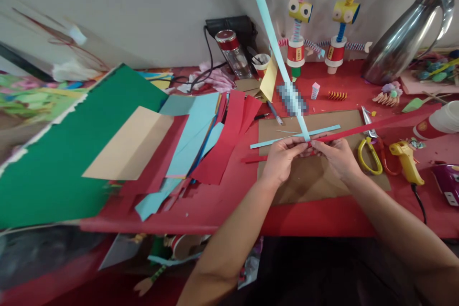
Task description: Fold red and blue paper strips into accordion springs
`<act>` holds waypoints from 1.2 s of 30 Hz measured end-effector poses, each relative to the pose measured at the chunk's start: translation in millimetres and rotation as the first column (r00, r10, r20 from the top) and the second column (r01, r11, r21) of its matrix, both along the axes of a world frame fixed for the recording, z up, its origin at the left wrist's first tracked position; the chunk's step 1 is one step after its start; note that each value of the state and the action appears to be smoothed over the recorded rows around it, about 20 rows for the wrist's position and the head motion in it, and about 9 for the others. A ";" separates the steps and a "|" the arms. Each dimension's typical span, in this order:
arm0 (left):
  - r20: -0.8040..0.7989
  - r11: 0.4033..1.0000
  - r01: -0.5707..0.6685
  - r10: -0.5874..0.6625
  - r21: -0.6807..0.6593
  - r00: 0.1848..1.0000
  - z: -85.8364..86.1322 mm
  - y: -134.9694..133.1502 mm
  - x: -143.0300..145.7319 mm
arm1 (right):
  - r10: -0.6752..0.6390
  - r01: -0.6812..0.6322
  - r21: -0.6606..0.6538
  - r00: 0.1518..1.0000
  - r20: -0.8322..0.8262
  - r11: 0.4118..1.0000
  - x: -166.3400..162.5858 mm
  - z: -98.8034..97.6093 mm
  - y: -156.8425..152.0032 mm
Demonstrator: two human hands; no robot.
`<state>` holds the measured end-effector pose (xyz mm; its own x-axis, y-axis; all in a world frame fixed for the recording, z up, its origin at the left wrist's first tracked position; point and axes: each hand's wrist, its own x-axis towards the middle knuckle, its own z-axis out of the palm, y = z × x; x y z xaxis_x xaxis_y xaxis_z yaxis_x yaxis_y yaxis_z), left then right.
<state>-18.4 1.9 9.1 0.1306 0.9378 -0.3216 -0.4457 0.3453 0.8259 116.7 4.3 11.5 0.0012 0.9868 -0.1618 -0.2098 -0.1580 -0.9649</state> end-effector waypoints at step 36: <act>-0.239 0.993 -0.009 0.037 0.117 0.970 -10.0 2.6 3.0 | 0.023 -0.088 -0.246 0.966 -0.258 0.965 4.3 -6.0 4.9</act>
<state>-15.4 4.5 -1.0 0.0405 0.9721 -0.2311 -0.2358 0.2341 0.9432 121.1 9.2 5.5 -0.1256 0.9102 -0.3946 -0.4236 -0.4088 -0.8084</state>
